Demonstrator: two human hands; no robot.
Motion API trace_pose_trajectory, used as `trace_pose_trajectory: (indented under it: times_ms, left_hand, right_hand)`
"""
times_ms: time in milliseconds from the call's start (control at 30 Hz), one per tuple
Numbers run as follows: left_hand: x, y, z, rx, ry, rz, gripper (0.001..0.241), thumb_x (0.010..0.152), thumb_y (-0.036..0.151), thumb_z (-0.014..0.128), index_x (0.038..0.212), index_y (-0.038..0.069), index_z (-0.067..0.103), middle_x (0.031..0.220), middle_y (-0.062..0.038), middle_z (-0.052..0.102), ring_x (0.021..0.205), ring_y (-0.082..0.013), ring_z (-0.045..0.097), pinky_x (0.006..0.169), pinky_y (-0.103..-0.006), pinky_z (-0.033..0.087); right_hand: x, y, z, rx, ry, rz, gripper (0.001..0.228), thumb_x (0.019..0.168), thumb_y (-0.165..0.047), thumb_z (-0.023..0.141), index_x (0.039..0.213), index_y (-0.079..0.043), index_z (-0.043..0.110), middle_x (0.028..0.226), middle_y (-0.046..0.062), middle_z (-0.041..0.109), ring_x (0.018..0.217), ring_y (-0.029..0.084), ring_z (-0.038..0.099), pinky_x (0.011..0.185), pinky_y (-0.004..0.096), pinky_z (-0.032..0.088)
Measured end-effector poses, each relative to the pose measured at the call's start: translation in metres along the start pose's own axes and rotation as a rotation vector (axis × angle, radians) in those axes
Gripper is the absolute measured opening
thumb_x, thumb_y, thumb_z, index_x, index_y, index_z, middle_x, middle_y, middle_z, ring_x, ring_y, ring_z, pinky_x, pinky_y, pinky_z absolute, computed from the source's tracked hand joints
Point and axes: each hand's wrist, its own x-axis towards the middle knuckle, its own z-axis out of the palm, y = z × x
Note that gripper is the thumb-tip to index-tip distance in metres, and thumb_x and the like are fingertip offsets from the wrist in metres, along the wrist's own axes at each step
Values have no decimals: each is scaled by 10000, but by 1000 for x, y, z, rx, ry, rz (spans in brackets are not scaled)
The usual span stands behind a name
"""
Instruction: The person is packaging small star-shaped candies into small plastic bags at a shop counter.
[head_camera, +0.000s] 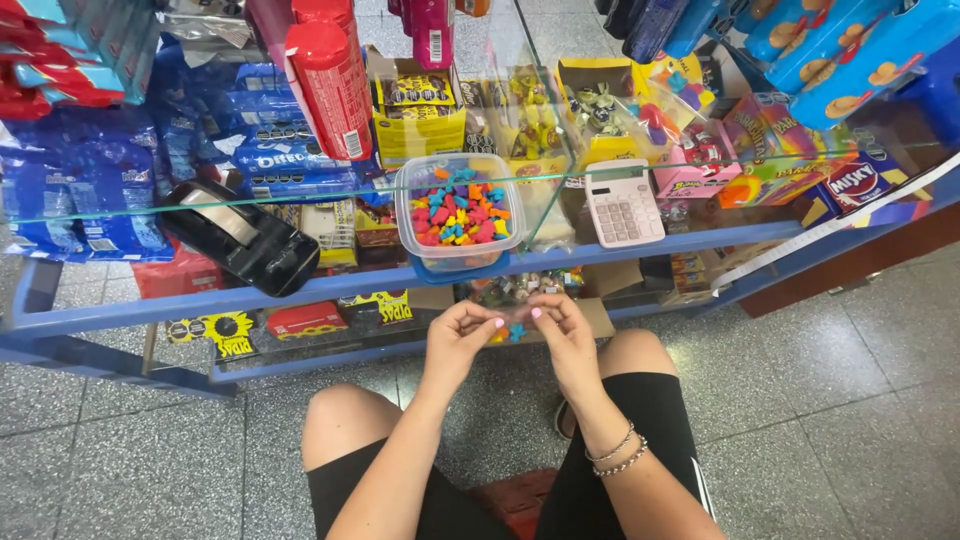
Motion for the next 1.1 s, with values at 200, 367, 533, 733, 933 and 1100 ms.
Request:
trace_pose_trajectory:
  times_ms: [200,367,533,733,933,1100]
  left_hand:
    - [-2,3,-1,8,-3,-25,118,843,18,797,948,15,742,842,-103,771,732,-80,679,663,-229,602]
    - [2,-10,-6,-2,-25,-25,71,868,39,778,932,24,750,746,-82,751,658,-59,635,595,-190,566]
    - [-2,2,1,-40,-1,-20,76,903,55,731,973,26,735,678,-58,711,619,-47,608,561,-153,529]
    - [-5,10,2,-36,44,-76,82,939,108,703,972,45,742,752,-107,761,568,-79,654,501,-164,535]
    - [2,-10,-6,-2,76,-75,91,964,123,671,967,62,739,733,-91,749,579,-79,669,499,-156,534]
    - [-2,1,-2,-140,40,-131,174,946,103,689,1097,22,718,862,-99,774,723,-138,750,641,-243,629]
  right_hand:
    - [0,11,0,-59,44,36,88,971,-80,674,992,-29,742,825,127,753,793,150,687,785,302,574]
    - [2,14,-4,0,93,32,121,1006,-108,636,989,-25,724,812,135,745,765,170,700,765,310,587]
    - [2,24,-7,35,70,0,110,1000,-58,617,1051,4,693,801,136,717,733,173,697,693,294,596]
    - [1,21,-7,20,55,10,122,1006,-49,602,1074,13,682,824,141,726,754,168,689,711,297,589]
    - [0,31,-3,82,-106,170,355,971,-178,657,1297,-38,644,1050,115,735,941,154,682,814,283,568]
    - [3,29,-2,25,-14,193,149,951,-76,685,1059,7,745,872,119,738,730,131,665,650,249,593]
